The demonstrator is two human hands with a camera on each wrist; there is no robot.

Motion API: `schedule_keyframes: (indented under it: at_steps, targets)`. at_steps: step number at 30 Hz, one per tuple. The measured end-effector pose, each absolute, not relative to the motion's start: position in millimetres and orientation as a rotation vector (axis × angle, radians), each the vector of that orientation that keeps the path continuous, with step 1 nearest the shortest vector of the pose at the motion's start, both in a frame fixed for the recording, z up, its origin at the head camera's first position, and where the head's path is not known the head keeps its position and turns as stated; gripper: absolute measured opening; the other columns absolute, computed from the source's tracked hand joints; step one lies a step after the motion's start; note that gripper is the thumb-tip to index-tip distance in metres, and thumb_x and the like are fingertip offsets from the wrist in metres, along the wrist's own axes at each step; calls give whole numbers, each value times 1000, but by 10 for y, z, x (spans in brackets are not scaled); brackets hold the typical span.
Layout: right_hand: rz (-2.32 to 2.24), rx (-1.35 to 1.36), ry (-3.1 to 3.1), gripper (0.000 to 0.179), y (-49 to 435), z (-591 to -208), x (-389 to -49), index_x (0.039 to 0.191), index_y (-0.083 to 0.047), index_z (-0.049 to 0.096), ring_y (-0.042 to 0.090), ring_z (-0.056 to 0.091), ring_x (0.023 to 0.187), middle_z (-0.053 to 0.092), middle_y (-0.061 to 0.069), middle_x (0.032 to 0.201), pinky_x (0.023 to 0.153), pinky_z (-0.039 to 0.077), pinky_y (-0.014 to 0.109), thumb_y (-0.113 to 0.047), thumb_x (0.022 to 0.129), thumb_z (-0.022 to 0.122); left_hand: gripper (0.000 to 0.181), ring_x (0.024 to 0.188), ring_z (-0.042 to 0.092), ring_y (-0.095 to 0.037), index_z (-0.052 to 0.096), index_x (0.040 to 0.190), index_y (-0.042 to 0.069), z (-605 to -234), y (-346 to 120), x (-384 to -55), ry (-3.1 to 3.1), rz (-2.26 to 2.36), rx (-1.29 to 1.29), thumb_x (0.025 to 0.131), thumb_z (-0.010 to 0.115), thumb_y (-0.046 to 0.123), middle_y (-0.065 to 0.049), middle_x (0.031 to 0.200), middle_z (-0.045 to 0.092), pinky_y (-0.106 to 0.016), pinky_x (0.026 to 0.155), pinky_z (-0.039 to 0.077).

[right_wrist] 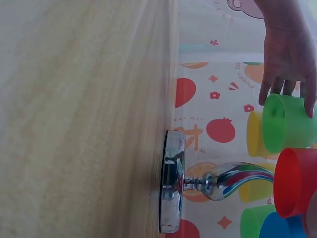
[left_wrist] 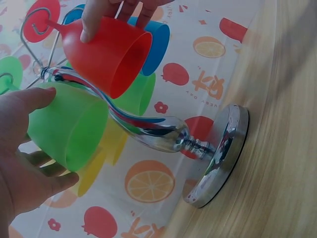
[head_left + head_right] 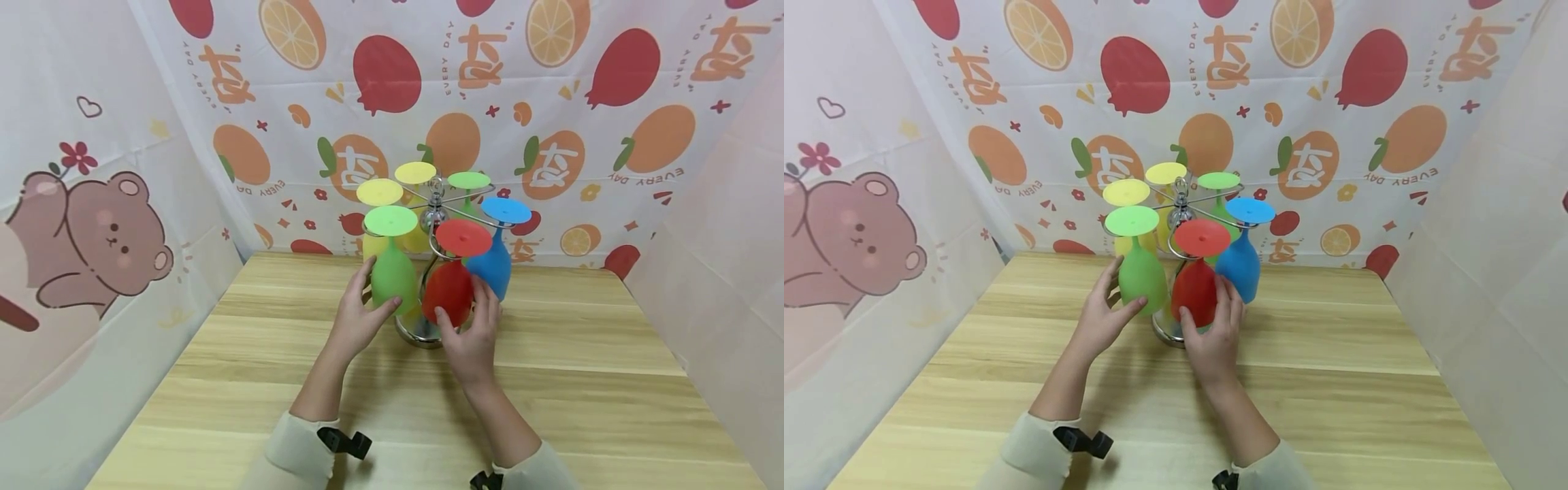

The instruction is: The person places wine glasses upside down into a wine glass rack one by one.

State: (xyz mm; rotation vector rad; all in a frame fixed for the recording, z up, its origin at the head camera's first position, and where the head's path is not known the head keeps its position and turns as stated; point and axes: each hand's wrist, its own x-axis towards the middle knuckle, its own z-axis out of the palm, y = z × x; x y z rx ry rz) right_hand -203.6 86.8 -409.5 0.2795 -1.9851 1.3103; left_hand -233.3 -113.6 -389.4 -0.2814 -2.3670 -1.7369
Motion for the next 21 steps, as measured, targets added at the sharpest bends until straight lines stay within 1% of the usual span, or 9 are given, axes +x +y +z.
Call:
schedule_keyframes:
  at_steps: [6,14,17,21]
  targets:
    - [1304,289,-2011,82,891,-4107,-2009,151,-9,36,19,33,139,37,7,150,93,54,50,-13,82,79,86,137,40,-27,27,155,27,-3889,-1140,-2297,-2366,-1731,-287,85,77,28,-2,155,32,-46,111,40]
    - [1208,370,-2034,80,986,-4091,-2030,150,-5,37,19,33,139,38,8,150,94,54,46,-15,82,79,85,137,41,-29,27,155,25,-3844,-1152,-2313,-2372,-1716,-305,86,77,28,-3,156,32,-47,111,40]
    - [1174,399,-2055,80,1030,-4086,-2037,150,-5,37,20,33,139,38,9,150,94,54,46,-16,82,78,85,137,41,-29,26,155,25,-3845,-1170,-2320,-2377,-1704,-308,86,77,29,-4,156,32,-48,110,40]
    - [1104,449,-2068,75,1127,-4067,-2054,148,-3,38,23,35,137,40,11,149,93,54,47,-21,86,75,87,138,40,-29,25,156,26,-3829,-1213,-2310,-2405,-1666,-304,86,76,37,-3,155,33,-50,111,40]
